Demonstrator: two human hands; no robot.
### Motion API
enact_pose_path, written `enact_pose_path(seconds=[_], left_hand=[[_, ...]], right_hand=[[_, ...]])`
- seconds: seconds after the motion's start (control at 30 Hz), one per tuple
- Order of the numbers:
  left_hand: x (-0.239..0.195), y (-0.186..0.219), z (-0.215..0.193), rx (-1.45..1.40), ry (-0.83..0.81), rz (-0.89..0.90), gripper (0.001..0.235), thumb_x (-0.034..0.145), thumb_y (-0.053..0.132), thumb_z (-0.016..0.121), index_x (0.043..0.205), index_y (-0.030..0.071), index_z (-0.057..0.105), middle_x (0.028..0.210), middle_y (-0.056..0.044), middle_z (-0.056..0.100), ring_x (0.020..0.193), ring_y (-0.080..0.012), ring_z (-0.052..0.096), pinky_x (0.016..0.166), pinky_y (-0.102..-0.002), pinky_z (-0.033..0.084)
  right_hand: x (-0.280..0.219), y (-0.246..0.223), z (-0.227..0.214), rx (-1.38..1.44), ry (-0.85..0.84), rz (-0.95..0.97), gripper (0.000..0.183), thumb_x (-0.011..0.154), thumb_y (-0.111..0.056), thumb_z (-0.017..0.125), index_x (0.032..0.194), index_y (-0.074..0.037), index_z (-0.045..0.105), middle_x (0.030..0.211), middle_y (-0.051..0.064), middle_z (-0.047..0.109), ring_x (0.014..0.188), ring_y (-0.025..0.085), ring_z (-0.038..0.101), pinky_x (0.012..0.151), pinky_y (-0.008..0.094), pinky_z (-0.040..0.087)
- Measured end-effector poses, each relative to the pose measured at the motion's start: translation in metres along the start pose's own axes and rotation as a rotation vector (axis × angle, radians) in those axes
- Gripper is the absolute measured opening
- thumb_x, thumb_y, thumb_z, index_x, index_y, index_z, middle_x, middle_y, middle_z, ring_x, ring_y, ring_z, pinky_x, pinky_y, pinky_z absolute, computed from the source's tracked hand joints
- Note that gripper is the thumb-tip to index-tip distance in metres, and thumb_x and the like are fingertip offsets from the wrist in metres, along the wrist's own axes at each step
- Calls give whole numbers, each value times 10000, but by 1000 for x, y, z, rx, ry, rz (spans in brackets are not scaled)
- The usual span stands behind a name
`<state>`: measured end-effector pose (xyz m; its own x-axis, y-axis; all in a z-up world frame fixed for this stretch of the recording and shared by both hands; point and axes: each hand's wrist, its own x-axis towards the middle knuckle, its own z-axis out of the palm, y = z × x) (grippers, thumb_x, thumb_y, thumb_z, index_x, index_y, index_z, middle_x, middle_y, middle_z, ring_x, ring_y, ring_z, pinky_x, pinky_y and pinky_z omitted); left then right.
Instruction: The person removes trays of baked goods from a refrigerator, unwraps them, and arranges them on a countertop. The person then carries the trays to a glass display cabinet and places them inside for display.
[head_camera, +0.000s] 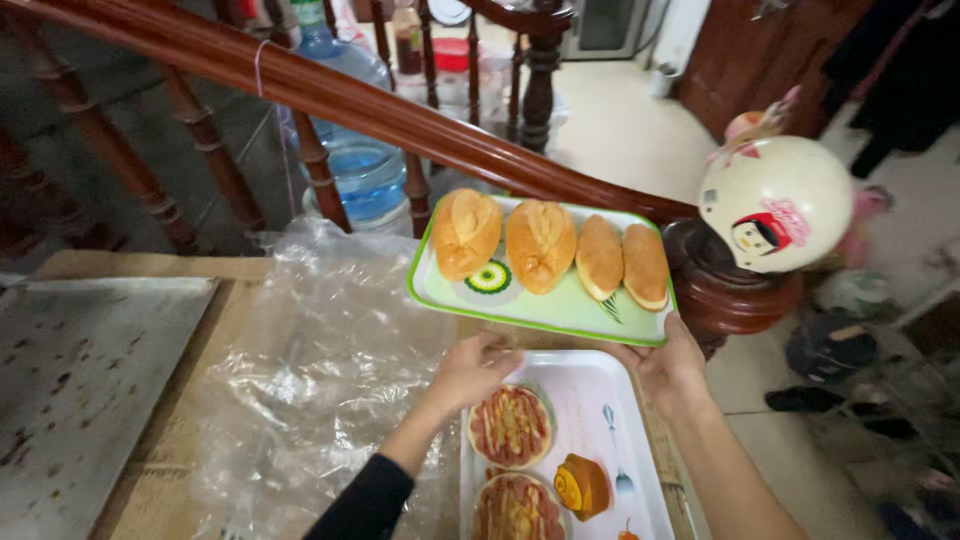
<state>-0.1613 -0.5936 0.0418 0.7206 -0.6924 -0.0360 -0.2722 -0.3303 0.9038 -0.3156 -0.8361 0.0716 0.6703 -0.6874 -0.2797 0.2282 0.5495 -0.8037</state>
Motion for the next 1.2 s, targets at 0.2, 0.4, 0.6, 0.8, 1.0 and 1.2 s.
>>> enact_pose_path(seconds=[0.2, 0.4, 0.6, 0.8, 1.0, 1.2], left_hand=[[-33, -36, -65, 864, 219, -275, 514, 893, 405, 670, 1337, 162, 578, 1412, -102, 587, 1379, -339, 489, 1112, -606, 403], [-33, -72, -60, 770, -16, -549, 766, 903, 506, 628, 1561, 270, 314, 1636, -62, 302, 1513, -359, 272, 1151, -701, 283], [-23, -80, -51, 845, -10, -564, 729, 930, 465, 613, 1545, 181, 344, 1636, -93, 301, 1520, -367, 254, 1196, -637, 244], [-27, -49, -57, 802, 141, -278, 629, 906, 386, 618, 1470, 143, 483, 1523, -128, 473, 1450, -355, 384, 1175, -596, 286], [-78, -2, -82, 575, 377, 116, 590, 889, 323, 696, 1393, 54, 552, 1422, -192, 568, 1358, -362, 490, 1132, -494, 384], [-201, 51, -115, 523, 659, 407, 589, 917, 242, 706, 1429, 11, 528, 1467, -219, 544, 1364, -401, 506, 1144, -481, 412]], right_hand=[[76, 29, 6, -74, -80, 115, 449, 1100, -381, 309, 1421, -100, 448, 1410, 117, 576, 1241, 291, 604, 1069, 542, 506], [127, 70, -2, -153, -100, 216, 453, 1091, -357, 315, 1448, -99, 419, 1381, 102, 573, 1230, 297, 609, 1063, 527, 517], [200, 91, -68, -492, -109, 237, 324, 1073, -146, 465, 1324, 41, 544, 1252, 172, 641, 1107, 317, 646, 961, 462, 561], [209, 89, -86, -502, -126, 187, 268, 952, 45, 516, 1187, 65, 644, 1055, 198, 716, 906, 304, 711, 807, 439, 598], [131, 64, -3, -1208, 181, -599, 251, 1006, -198, 681, 1140, 15, 692, 1030, 152, 714, 939, 272, 686, 813, 382, 524], [-12, 123, 157, -859, -626, -520, 374, 1150, -296, 570, 985, 15, 696, 833, 126, 679, 805, 223, 623, 735, 374, 504]])
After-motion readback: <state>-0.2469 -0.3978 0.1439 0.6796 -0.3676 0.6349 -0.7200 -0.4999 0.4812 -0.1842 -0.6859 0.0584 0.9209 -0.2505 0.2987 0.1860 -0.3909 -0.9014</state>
